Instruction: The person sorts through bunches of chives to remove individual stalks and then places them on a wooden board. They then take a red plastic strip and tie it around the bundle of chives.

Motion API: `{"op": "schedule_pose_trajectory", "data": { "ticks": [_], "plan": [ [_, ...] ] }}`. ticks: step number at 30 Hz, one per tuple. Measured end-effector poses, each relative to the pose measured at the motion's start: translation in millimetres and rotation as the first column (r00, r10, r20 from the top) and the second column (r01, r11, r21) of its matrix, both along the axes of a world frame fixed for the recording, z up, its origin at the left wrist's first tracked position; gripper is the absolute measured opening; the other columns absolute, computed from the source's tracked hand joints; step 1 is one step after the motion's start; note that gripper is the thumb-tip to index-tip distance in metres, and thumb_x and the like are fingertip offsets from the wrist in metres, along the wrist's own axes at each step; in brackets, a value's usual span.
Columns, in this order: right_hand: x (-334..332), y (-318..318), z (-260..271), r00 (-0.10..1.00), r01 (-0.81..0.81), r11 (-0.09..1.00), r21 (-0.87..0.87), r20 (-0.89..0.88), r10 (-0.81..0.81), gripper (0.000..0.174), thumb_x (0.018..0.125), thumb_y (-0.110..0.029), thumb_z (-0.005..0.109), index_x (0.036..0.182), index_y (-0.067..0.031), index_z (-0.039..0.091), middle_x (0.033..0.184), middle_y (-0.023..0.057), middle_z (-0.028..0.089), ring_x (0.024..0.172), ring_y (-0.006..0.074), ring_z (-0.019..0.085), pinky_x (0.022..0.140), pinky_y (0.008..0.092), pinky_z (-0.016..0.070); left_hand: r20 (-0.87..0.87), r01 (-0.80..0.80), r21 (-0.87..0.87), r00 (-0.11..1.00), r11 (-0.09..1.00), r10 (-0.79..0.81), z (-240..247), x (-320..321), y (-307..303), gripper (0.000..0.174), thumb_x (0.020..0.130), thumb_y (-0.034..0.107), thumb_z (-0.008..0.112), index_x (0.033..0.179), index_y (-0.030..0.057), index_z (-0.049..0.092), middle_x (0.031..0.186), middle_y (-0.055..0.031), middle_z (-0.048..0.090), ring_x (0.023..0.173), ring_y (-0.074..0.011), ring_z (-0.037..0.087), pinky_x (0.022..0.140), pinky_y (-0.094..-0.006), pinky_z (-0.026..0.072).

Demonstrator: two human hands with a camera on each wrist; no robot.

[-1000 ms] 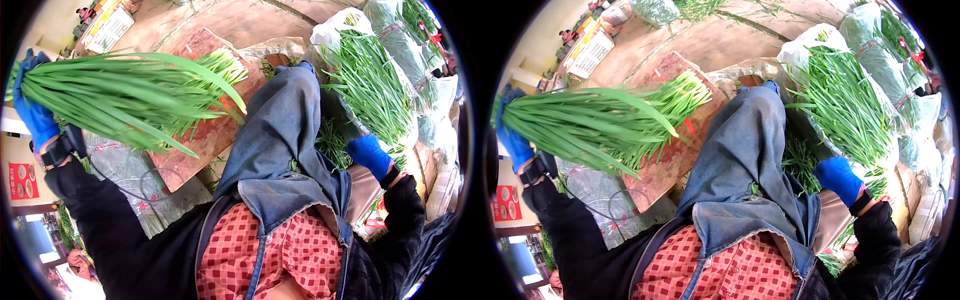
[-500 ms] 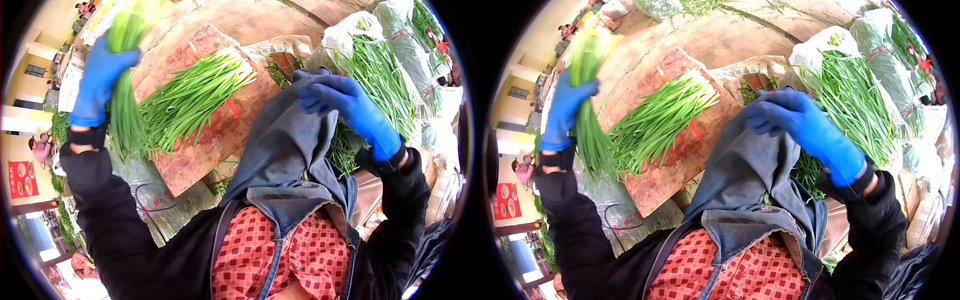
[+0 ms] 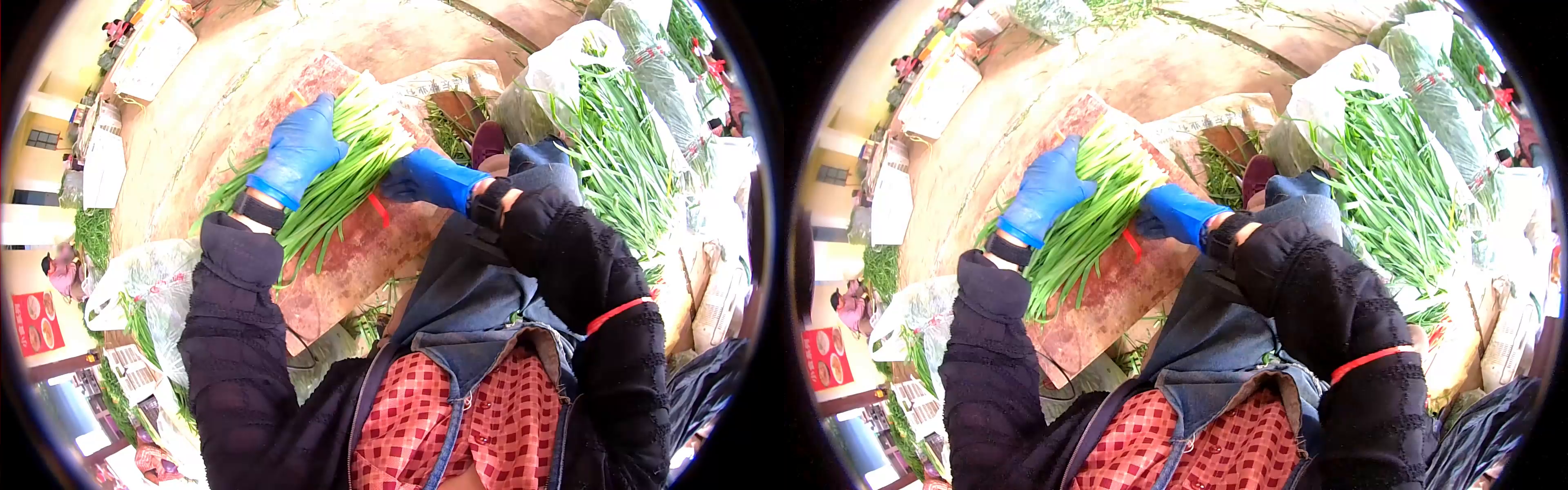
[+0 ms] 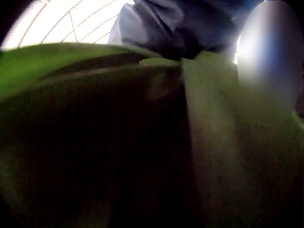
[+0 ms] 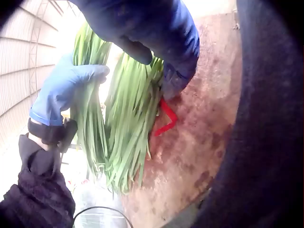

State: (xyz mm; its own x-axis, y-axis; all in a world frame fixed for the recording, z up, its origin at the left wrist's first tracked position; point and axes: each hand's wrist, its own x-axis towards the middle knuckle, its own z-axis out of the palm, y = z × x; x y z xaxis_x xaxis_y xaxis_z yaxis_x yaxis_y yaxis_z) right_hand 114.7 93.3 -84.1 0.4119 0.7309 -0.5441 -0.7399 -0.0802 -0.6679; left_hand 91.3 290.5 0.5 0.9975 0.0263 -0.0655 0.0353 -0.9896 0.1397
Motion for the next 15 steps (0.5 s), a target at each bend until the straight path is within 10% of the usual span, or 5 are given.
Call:
{"op": "schedule_pose_trajectory", "data": {
  "ticks": [6,12,15],
  "plan": [
    [7.5,27.3,23.3,0.988,0.022,1.0,-0.016,0.15,-0.019,0.025,0.087,-0.008,0.046,0.108,-0.0012,0.057,0.098,0.0104,0.063,0.088,0.0189,0.062,0.081,0.0335,0.051,0.075,0.099,0.072,0.992,0.993,-0.104,-32.0,0.1,0.1,0.101,0.051,0.054,0.081,0.128,0.0036,0.039,0.134,-0.0166,0.039,0.129,-0.0387,0.03,0.098,-0.0588,0.0285],
    [23.9,36.3,29.6,0.988,-0.009,0.998,0.056,0.156,0.0,0.029,0.083,-0.007,0.047,0.11,0.0002,0.056,0.095,0.0093,0.063,0.084,0.0184,0.063,0.074,0.0334,0.0526,-0.044,-0.047,0.149,0.998,0.988,0.054,-43.5,-3.3,-8.6,0.113,0.048,0.04,0.085,0.134,0.0031,0.023,0.129,-0.0186,0.042,0.125,-0.0376,0.037,0.099,-0.0543,0.0316],
    [54.8,19.3,29.7,0.699,-0.264,0.834,-0.485,0.499,0.512,0.024,0.079,-0.022,0.06,0.088,-0.0009,0.066,0.079,0.0069,0.065,0.072,0.0145,0.063,0.065,0.029,0.0508,0.072,-0.014,-0.053,0.997,0.998,0.018,-62.0,3.0,7.4,0.1,0.051,0.031,0.084,0.13,0.0016,0.03,0.115,-0.0213,0.05,0.111,-0.0373,0.048,0.092,-0.0428,0.0423]
  ]
}}
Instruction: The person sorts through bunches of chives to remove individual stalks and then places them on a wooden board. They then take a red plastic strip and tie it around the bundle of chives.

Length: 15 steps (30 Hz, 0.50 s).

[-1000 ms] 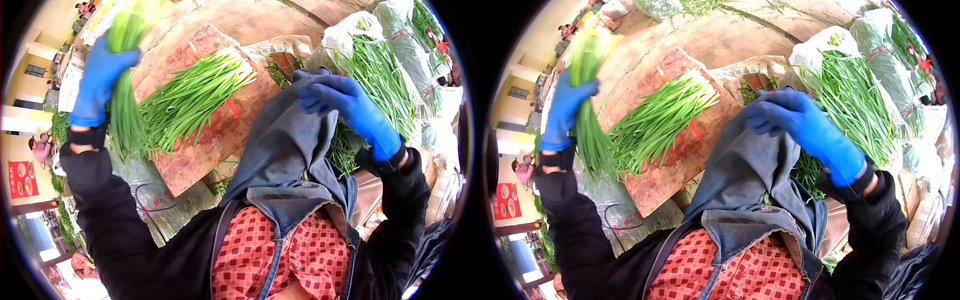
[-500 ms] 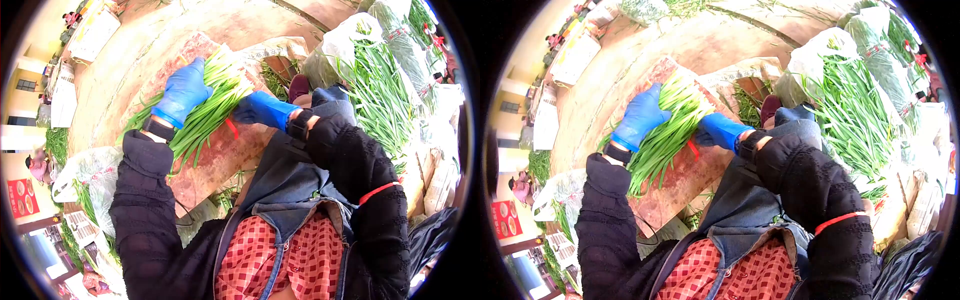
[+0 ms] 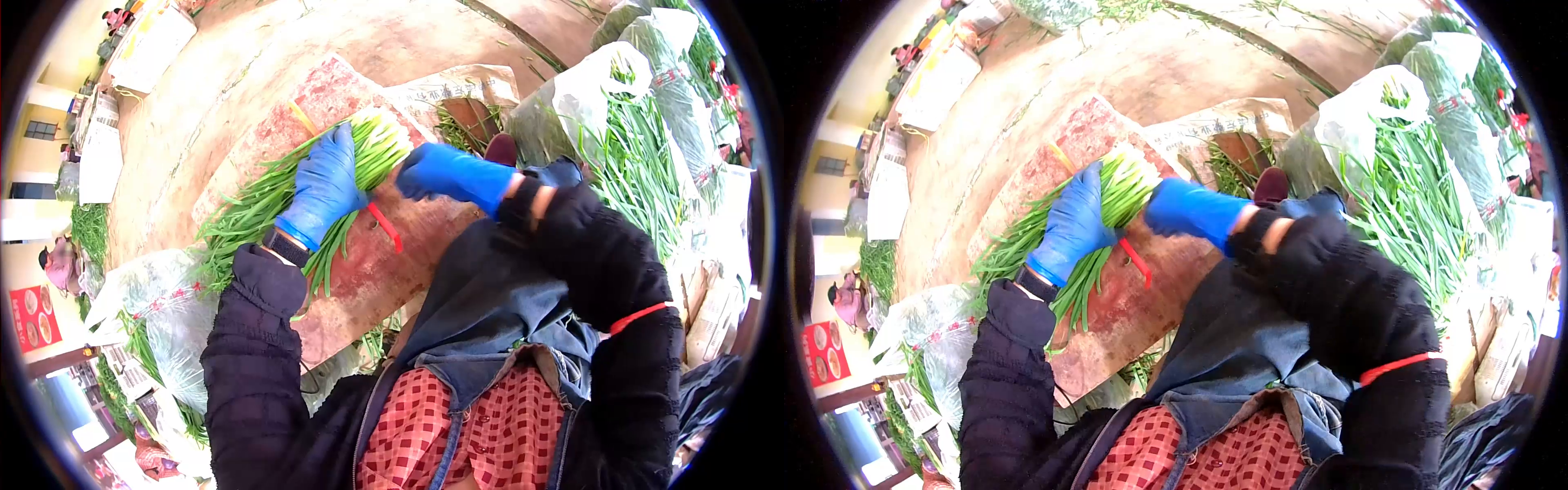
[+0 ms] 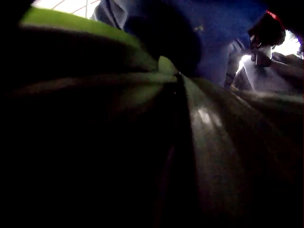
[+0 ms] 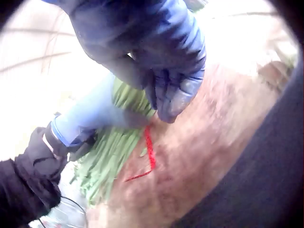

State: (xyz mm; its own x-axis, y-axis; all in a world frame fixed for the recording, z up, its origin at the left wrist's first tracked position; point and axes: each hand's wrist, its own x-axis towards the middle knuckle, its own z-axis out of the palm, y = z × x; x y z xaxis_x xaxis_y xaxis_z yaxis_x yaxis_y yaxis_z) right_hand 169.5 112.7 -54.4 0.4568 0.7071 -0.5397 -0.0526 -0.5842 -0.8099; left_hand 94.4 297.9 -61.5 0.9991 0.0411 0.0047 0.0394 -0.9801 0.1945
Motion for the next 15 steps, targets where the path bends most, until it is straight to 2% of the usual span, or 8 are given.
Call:
{"op": "schedule_pose_trajectory", "data": {
  "ticks": [1,2,3,4,6,8,10,15],
  "plan": [
    [10.5,-4.4,-10.6,0.962,0.026,0.999,-0.022,0.271,-0.018,0.025,0.081,-0.025,0.06,0.084,-0.001,0.066,0.075,0.007,0.065,0.065,0.0137,0.061,0.064,0.0279,0.0493,-0.05,-0.007,0.025,0.999,1.0,0.008,5.0,0.6,-0.7,0.095,0.051,0.03,0.084,0.126,0.0009,0.033,0.111,-0.0217,0.051,0.106,-0.0373,0.05,0.089,-0.0423,0.0434],
    [22.3,-16.3,-18.6,0.931,0.182,0.981,0.068,0.308,-0.194,0.027,0.082,-0.026,0.06,0.089,-0.0004,0.066,0.078,0.007,0.065,0.067,0.0129,0.06,0.066,0.0272,0.0481,-0.1,-0.013,0.049,0.995,0.999,0.017,6.1,0.4,-1.3,0.09,0.051,0.029,0.083,0.123,0.0002,0.036,0.107,-0.0221,0.051,0.102,-0.0373,0.052,0.087,-0.0418,0.0445],
    [29.4,-23.8,-6.6,0.917,0.331,0.91,0.251,0.14,-0.372,0.029,0.083,-0.026,0.061,0.095,0.0,0.064,0.084,0.0077,0.065,0.074,0.0125,0.059,0.069,0.0272,0.0465,-0.069,0.027,0.044,0.997,0.999,-0.024,0.1,2.4,5.1,0.081,0.053,0.031,0.082,0.114,0.0039,0.036,0.109,-0.0179,0.049,0.102,-0.0339,0.052,0.081,-0.0442,0.0465],
    [41.0,-25.4,0.0,0.922,0.293,0.905,0.308,0.158,-0.352,0.041,0.082,-0.028,0.065,0.111,-0.0007,0.058,0.105,0.0116,0.062,0.096,0.0148,0.057,0.082,0.0282,0.0456,-0.068,0.022,0.04,0.997,0.999,-0.019,-0.6,2.9,5.8,0.081,0.053,0.031,0.082,0.114,0.0039,0.036,0.109,-0.0179,0.049,0.102,-0.0339,0.052,0.081,-0.0442,0.0465],
    [37.6,-15.3,7.6,0.805,0.114,0.902,0.416,0.493,-0.329,0.061,0.077,-0.027,0.069,0.128,-0.0033,0.046,0.127,0.016,0.051,0.117,0.0234,0.05,0.095,0.034,0.0408,-0.11,0.03,0.08,0.994,0.996,-0.022,2.7,4.1,8.1,0.082,0.053,0.034,0.082,0.115,0.0035,0.038,0.109,-0.0176,0.049,0.101,-0.0333,0.052,0.081,-0.0436,0.0467],
    [34.6,-0.4,22.1,0.342,-0.353,0.907,0.228,0.934,-0.102,0.083,0.069,-0.028,0.07,0.138,-0.0048,0.031,0.137,0.0177,0.04,0.128,0.0323,0.038,0.102,0.0381,0.036,-0.106,0.02,0.128,0.994,0.992,-0.006,9.1,1.5,5.1,0.083,0.052,0.036,0.082,0.116,0.0036,0.039,0.107,-0.0167,0.049,0.1,-0.0325,0.052,0.081,-0.0431,0.0468],
    [25.1,16.1,27.0,0.041,-0.452,0.887,-0.094,0.991,0.125,0.094,0.062,-0.023,0.07,0.141,-0.0045,0.024,0.14,0.0196,0.035,0.131,0.0352,0.033,0.106,0.043,0.0299,-0.088,0.009,0.086,0.996,0.996,-0.002,11.0,0.4,3.1,0.08,0.051,0.032,0.083,0.113,0.0024,0.041,0.106,-0.0188,0.049,0.1,-0.035,0.051,0.085,-0.0427,0.0449],
    [22.6,49.6,-21.6,0.231,-0.364,0.928,-0.08,0.958,0.173,0.091,0.063,-0.019,0.066,0.139,0.0043,0.023,0.136,0.0258,0.036,0.128,0.0455,0.032,0.107,0.0442,0.028,0.087,-0.078,0.103,0.994,0.992,0.069,7.8,-7.5,-1.5,0.084,0.05,0.036,0.083,0.113,0.0015,0.04,0.103,-0.0178,0.052,0.098,-0.0328,0.054,0.082,-0.0438,0.0447]
  ]
}}
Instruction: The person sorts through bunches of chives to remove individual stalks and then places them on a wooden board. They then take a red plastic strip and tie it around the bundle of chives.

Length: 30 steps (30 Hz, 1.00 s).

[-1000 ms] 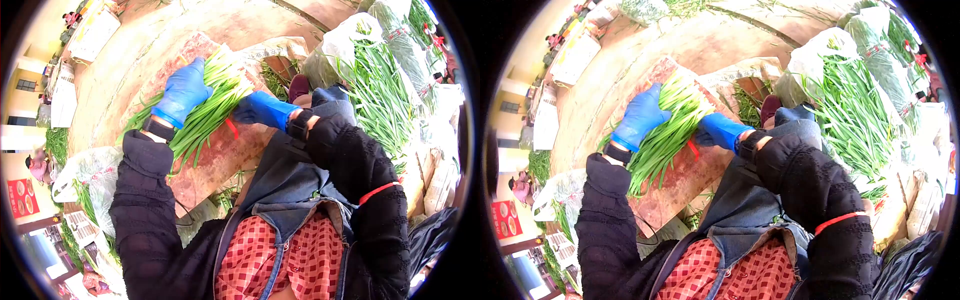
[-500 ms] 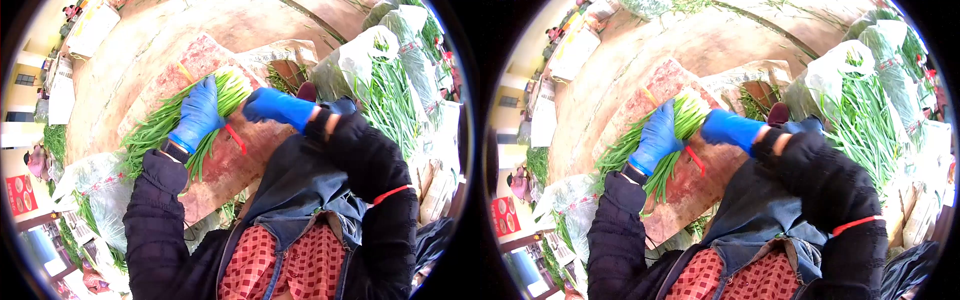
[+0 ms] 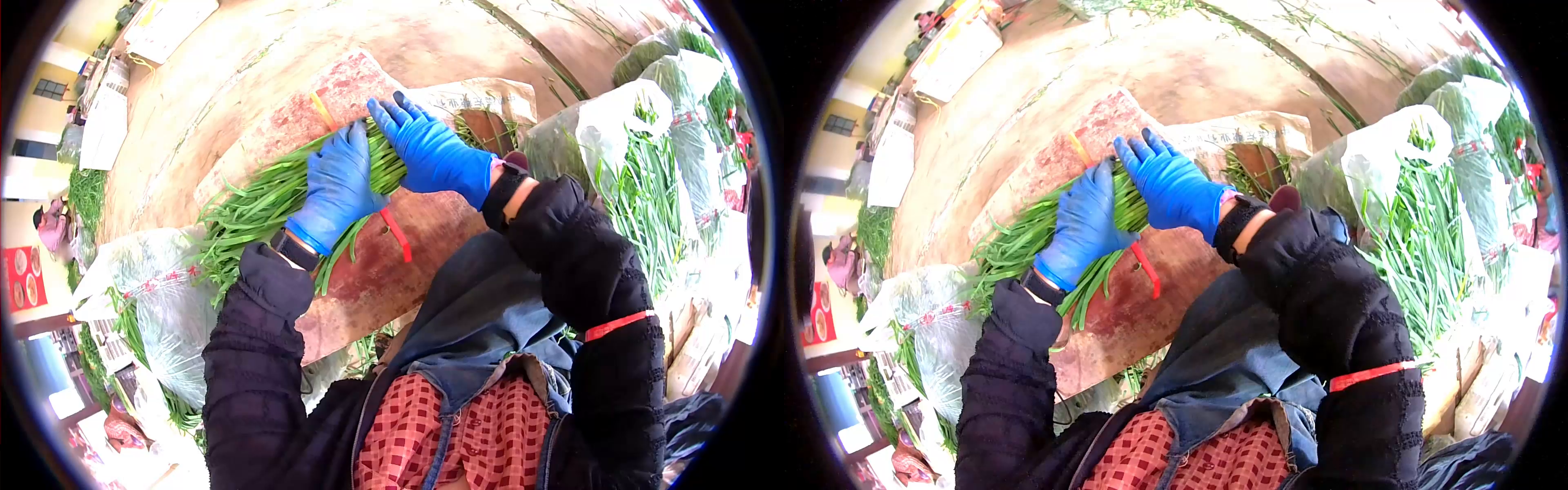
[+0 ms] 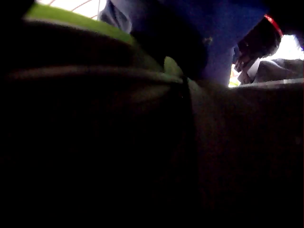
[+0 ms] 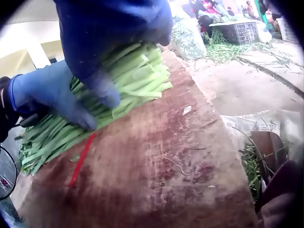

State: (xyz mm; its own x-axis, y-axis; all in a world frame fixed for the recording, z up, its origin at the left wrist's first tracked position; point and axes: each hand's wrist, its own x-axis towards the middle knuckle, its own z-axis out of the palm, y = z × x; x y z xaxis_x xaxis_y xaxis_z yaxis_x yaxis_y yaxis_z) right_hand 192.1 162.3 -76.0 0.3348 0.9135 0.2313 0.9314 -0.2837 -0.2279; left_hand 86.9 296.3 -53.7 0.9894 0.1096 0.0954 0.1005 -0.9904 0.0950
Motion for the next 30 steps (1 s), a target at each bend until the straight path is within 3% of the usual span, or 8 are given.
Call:
{"op": "schedule_pose_trajectory", "data": {
  "ticks": [3,9,14,19,21,25,27,30],
  "plan": [
    [-0.8,1.7,-0.5,0.996,0.024,0.995,-0.101,-0.081,-0.032,0.087,0.066,-0.022,0.065,0.138,0.0033,0.025,0.136,0.0254,0.036,0.128,0.0447,0.031,0.107,0.0474,0.0266,-0.192,-0.07,0.096,0.978,0.993,0.088,8.7,4.0,-1.4,0.082,0.049,0.039,0.083,0.11,0.0031,0.042,0.096,-0.0154,0.055,0.09,-0.0315,0.057,0.076,-0.0439,0.0443],
    [3.6,20.0,16.7,0.962,-0.135,0.984,-0.116,0.222,0.158,0.093,0.06,-0.027,0.074,0.138,-0.0013,0.028,0.13,0.0201,0.045,0.127,0.0343,0.037,0.105,0.0478,0.0286,-0.172,-0.061,0.071,0.982,0.996,0.072,-2.2,4.5,11.4,0.084,0.05,0.045,0.081,0.111,0.0013,0.044,0.093,-0.0132,0.056,0.087,-0.0292,0.058,0.073,-0.0427,0.0428],
    [6.5,30.1,19.4,0.985,-0.166,0.96,-0.223,-0.074,0.154,0.101,0.054,-0.029,0.08,0.137,-0.0028,0.03,0.111,0.0205,0.056,0.099,0.0339,0.057,0.085,0.0397,0.0466,0.159,-0.103,0.285,0.985,0.953,0.059,-13.0,-22.8,6.2,0.098,0.049,0.052,0.081,0.12,-0.0011,0.04,0.105,-0.0116,0.054,0.106,-0.0233,0.05,0.086,-0.0422,0.0372],
    [16.5,31.9,35.4,0.962,-0.237,0.91,-0.34,-0.215,0.17,0.094,0.056,-0.032,0.078,0.134,-0.0007,0.036,0.114,0.0223,0.056,0.104,0.0347,0.056,0.089,0.0405,0.0453,-0.112,-0.073,0.085,0.99,0.994,0.083,-9.2,-23.6,14.1,0.093,0.049,0.049,0.081,0.117,0.0012,0.04,0.1,-0.0108,0.052,0.098,-0.0243,0.051,0.081,-0.0399,0.0389],
    [25.4,37.4,40.6,0.936,-0.272,0.906,-0.323,-0.306,0.172,0.08,0.067,-0.037,0.072,0.132,-0.003,0.04,0.121,0.0238,0.053,0.11,0.0358,0.053,0.093,0.0403,0.0432,-0.092,-0.058,0.033,0.994,0.998,0.06,-11.8,-23.7,17.9,0.087,0.047,0.045,0.082,0.112,0.0021,0.042,0.095,-0.0096,0.051,0.092,-0.0236,0.051,0.077,-0.0386,0.0396],
    [33.6,60.8,7.3,0.945,-0.303,0.952,0.047,0.14,0.294,0.048,0.089,-0.037,0.047,0.124,-0.0049,0.051,0.123,0.0173,0.054,0.106,0.0366,0.055,0.09,0.0408,0.0439,0.028,-0.051,0.036,0.998,0.998,0.05,-18.2,-27.5,21.0,0.081,0.046,0.041,0.081,0.107,0.0028,0.044,0.091,-0.0084,0.051,0.088,-0.0242,0.051,0.075,-0.0373,0.0394],
    [26.4,63.4,-0.4,0.97,-0.133,0.984,-0.123,-0.219,0.104,0.042,0.089,-0.037,0.044,0.115,-0.0062,0.058,0.109,0.0167,0.061,0.093,0.0362,0.06,0.083,0.0438,0.0461,0.103,-0.079,0.002,0.992,0.997,0.078,-19.1,-33.6,24.7,0.084,0.046,0.041,0.081,0.11,0.0016,0.043,0.098,-0.0108,0.049,0.095,-0.0263,0.049,0.079,-0.0388,0.0392],
    [18.2,54.1,3.5,0.969,-0.062,0.984,-0.166,-0.248,0.019,0.04,0.089,-0.039,0.041,0.095,-0.0095,0.067,0.087,0.0183,0.064,0.081,0.0363,0.061,0.074,0.0462,0.0468,0.268,-0.084,-0.047,0.959,0.995,0.093,-24.2,-35.6,15.7,0.093,0.049,0.038,0.081,0.122,-0.0011,0.039,0.121,-0.0168,0.042,0.12,-0.0337,0.039,0.095,-0.0445,0.0344]
  ]
}}
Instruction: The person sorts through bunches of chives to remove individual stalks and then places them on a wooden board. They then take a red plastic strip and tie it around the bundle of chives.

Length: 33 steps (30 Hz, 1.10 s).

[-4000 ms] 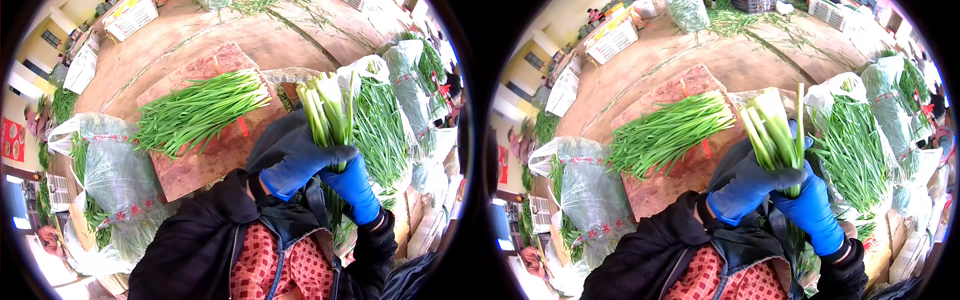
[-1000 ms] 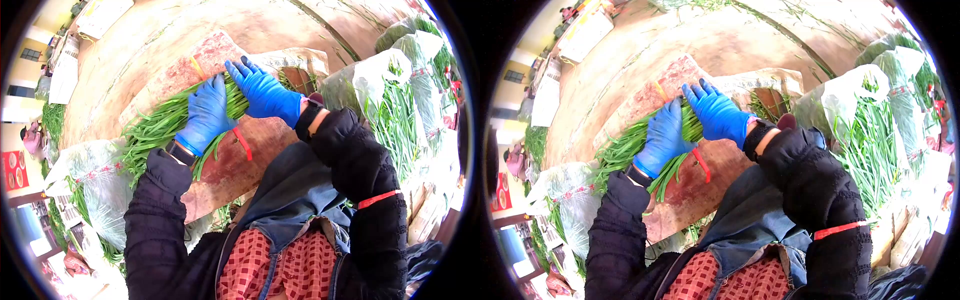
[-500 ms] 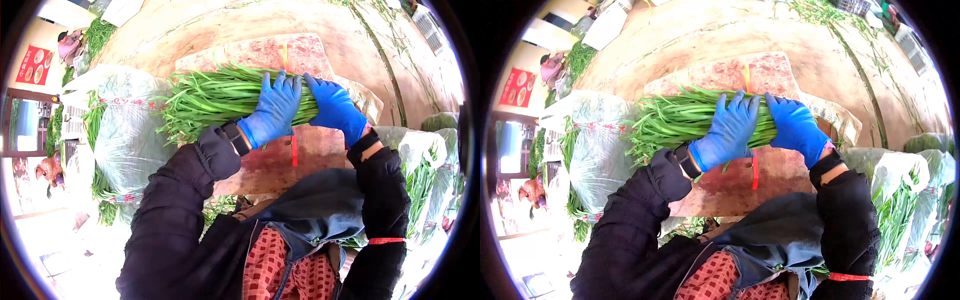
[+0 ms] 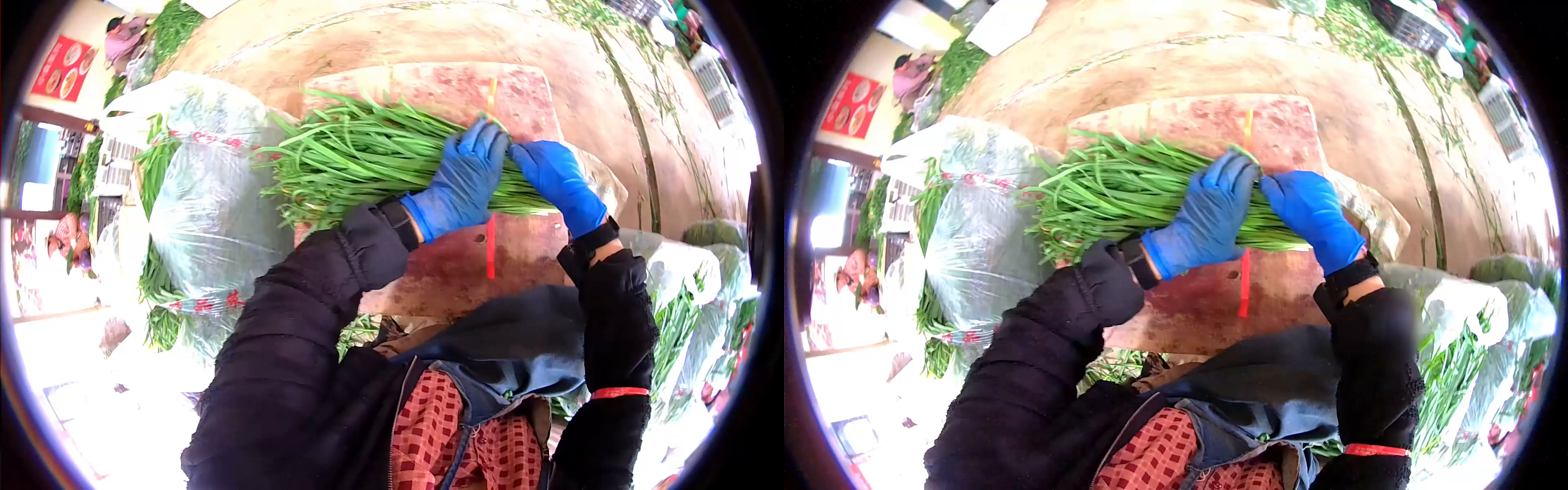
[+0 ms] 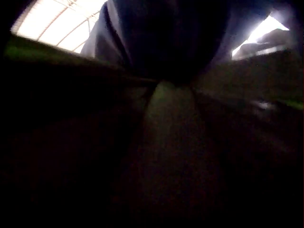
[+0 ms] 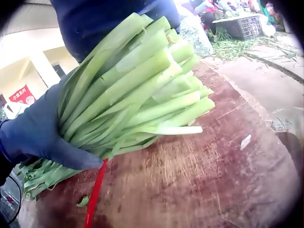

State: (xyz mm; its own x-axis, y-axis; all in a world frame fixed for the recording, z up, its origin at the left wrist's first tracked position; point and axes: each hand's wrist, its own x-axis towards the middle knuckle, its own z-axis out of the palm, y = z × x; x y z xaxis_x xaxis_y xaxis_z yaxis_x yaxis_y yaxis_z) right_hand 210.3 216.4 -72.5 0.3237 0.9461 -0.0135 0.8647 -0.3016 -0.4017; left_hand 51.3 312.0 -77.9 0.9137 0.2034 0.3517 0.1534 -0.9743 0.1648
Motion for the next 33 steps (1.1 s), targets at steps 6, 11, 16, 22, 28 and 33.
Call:
{"op": "schedule_pose_trajectory", "data": {
  "ticks": [6,11,16,22,28,33],
  "plan": [
    [1.0,-15.3,-8.4,0.981,-0.176,0.979,0.101,0.094,0.167,0.031,0.089,-0.031,0.048,0.091,-0.0051,0.064,0.083,0.0179,0.062,0.076,0.036,0.058,0.07,0.0449,0.046,-0.328,0.113,-0.142,0.932,0.983,-0.155,7.5,11.2,9.2,0.092,0.05,0.038,0.081,0.122,-0.0004,0.04,0.113,-0.0159,0.049,0.11,-0.0329,0.047,0.094,-0.0457,0.0365],
    [16.2,-42.8,46.5,0.935,0.281,0.912,0.298,-0.299,-0.19,0.033,0.091,-0.023,0.049,0.118,-0.0063,0.057,0.098,0.0191,0.063,0.096,0.0295,0.061,0.084,0.0356,0.0465,-0.256,0.164,-0.073,0.95,0.984,-0.177,2.8,13.2,9.1,0.093,0.05,0.038,0.08,0.123,-0.0011,0.039,0.105,-0.0172,0.052,0.099,-0.0323,0.052,0.087,-0.0417,0.0413],
    [21.4,-167.4,96.0,0.942,0.252,0.908,0.334,-0.299,-0.151,0.037,0.093,-0.024,0.045,0.123,-0.004,0.052,0.118,0.0165,0.056,0.109,0.0272,0.054,0.091,0.0324,0.0425,-0.286,0.153,-0.127,0.94,0.98,-0.184,2.6,15.3,5.4,0.109,0.046,0.042,0.081,0.131,-0.0034,0.03,0.113,-0.019,0.05,0.106,-0.0331,0.05,0.091,-0.042,0.0394],
    [-56.5,-280.4,114.1,0.585,0.703,0.687,0.184,-0.699,-0.412,0.031,0.091,-0.016,0.055,0.115,0.0023,0.058,0.103,0.01,0.065,0.093,0.013,0.059,0.085,0.0255,0.0458,-0.27,0.117,-0.014,0.956,0.993,-0.116,23.7,1.4,-20.1,0.128,0.044,0.04,0.086,0.141,0.0007,0.012,0.133,-0.0221,0.036,0.125,-0.0354,0.035,0.102,-0.0526,0.0255],
    [-110.6,-361.3,87.7,0.357,0.838,0.536,0.098,-0.842,-0.404,0.03,0.093,-0.015,0.052,0.116,0.004,0.057,0.105,0.0097,0.064,0.096,0.0141,0.059,0.089,0.0285,0.0454,-0.228,0.1,0.102,0.971,0.99,-0.074,35.1,-5.3,-37.7,0.132,0.045,0.043,0.085,0.143,0.0058,0.006,0.147,-0.0196,0.019,0.137,-0.0337,0.018,0.103,-0.0652,0.0126],
    [-147.1,-394.2,75.0,0.271,0.883,0.466,0.063,-0.877,-0.396,0.029,0.094,-0.014,0.052,0.116,0.0035,0.056,0.107,0.011,0.064,0.099,0.0157,0.059,0.091,0.0296,0.0454,-0.264,0.118,0.141,0.961,0.983,-0.078,48.3,-5.3,-52.5,0.134,0.044,0.043,0.086,0.144,0.0051,0.003,0.147,-0.0202,0.018,0.137,-0.0342,0.017,0.104,-0.0635,0.0131]
  ]
}}
